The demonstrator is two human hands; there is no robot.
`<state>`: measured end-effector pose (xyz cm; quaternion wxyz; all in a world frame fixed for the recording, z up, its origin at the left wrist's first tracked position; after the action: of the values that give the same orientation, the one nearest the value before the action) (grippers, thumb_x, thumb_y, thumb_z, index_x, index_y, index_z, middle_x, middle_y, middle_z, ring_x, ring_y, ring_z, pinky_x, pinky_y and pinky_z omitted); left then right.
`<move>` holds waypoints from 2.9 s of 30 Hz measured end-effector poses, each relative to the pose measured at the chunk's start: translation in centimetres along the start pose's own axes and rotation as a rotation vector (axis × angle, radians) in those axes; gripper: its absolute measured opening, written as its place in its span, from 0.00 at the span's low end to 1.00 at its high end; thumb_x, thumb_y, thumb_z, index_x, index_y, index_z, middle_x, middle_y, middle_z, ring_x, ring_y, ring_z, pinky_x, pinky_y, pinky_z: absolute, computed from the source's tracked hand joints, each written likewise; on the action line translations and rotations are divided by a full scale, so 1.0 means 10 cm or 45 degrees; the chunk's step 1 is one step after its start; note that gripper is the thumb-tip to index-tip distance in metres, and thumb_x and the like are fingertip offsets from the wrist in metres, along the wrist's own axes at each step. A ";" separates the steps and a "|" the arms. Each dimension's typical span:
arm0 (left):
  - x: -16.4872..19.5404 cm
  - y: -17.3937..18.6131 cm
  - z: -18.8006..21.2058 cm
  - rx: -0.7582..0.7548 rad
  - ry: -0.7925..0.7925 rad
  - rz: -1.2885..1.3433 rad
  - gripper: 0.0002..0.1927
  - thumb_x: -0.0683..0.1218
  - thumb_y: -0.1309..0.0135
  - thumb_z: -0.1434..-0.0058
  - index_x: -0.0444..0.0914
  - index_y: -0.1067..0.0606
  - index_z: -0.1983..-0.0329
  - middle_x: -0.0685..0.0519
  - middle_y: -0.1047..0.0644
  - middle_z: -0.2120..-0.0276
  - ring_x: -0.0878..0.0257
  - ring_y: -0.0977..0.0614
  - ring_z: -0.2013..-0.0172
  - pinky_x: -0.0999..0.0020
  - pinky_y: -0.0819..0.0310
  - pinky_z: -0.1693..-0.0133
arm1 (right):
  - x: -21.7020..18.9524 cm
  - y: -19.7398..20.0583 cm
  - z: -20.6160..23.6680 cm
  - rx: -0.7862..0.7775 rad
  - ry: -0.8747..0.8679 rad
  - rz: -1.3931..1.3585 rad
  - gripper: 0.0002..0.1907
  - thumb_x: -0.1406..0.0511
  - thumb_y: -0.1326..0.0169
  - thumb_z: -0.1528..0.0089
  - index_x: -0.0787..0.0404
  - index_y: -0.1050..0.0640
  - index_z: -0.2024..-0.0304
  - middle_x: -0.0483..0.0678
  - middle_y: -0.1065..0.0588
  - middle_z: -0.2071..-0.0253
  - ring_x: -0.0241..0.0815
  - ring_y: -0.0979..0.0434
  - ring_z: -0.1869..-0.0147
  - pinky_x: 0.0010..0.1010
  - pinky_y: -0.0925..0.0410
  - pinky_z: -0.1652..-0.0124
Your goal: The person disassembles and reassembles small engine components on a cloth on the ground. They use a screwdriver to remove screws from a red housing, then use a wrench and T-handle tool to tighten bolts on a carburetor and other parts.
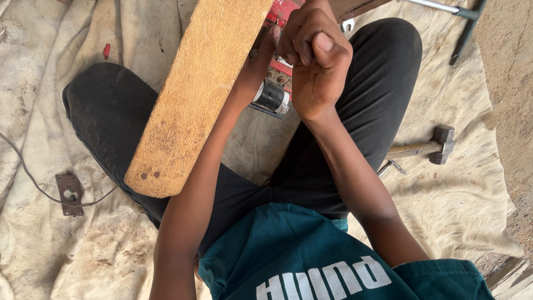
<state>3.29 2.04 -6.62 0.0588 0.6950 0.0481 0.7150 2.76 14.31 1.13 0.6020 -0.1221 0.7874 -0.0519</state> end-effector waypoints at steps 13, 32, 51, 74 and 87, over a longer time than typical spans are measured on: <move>-0.02 -0.04 0.05 -0.119 -0.012 0.216 0.25 0.62 0.52 0.25 0.36 0.22 0.46 0.49 0.17 0.55 0.59 0.16 0.53 0.63 0.22 0.49 | 0.10 0.25 -0.07 -0.103 -0.120 -0.332 0.25 0.46 0.64 0.24 0.60 0.37 0.61 0.47 0.39 0.73 0.33 0.48 0.77 0.25 0.49 0.76; 0.17 0.05 0.17 -0.198 -0.282 -0.151 0.21 0.39 0.43 0.28 0.37 0.32 0.33 0.48 0.24 0.42 0.58 0.21 0.39 0.63 0.26 0.38 | -0.13 0.52 0.09 0.095 -0.176 0.111 0.20 0.51 0.56 0.21 0.62 0.34 0.55 0.47 0.35 0.64 0.35 0.36 0.68 0.25 0.37 0.67; -0.09 -0.07 0.35 -0.012 0.282 0.091 0.40 0.69 0.59 0.27 0.33 0.36 0.28 0.41 0.34 0.31 0.52 0.34 0.31 0.59 0.44 0.34 | -0.40 0.34 1.21 0.382 -0.030 0.497 0.14 0.61 0.54 0.20 0.67 0.32 0.42 0.51 0.34 0.44 0.39 0.25 0.45 0.35 0.24 0.44; 0.14 -0.08 0.31 -0.155 -0.098 -0.101 0.24 0.61 0.66 0.20 0.39 0.31 0.57 0.58 0.32 0.71 0.69 0.28 0.69 0.70 0.31 0.64 | -0.37 0.40 1.07 0.354 0.121 0.593 0.15 0.60 0.54 0.21 0.66 0.31 0.42 0.50 0.34 0.45 0.38 0.23 0.47 0.34 0.20 0.48; 0.11 -0.07 0.31 -0.124 -0.082 -0.084 0.23 0.60 0.66 0.20 0.38 0.30 0.55 0.56 0.31 0.69 0.67 0.27 0.67 0.67 0.29 0.61 | -0.53 0.27 0.98 0.277 -0.224 0.979 0.06 0.71 0.46 0.26 0.68 0.29 0.56 0.49 0.27 0.58 0.32 0.21 0.61 0.24 0.24 0.63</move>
<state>6.42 2.84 -5.54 0.1176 0.7119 0.0344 0.6915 13.10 18.87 2.84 0.6520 0.2417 0.7110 0.1046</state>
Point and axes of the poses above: each hand's wrist, its own z-axis away from the middle knuckle, its own y-axis out of the back of the hand, x = y × z, the point moved 2 cm from there along -z, towards the middle knuckle
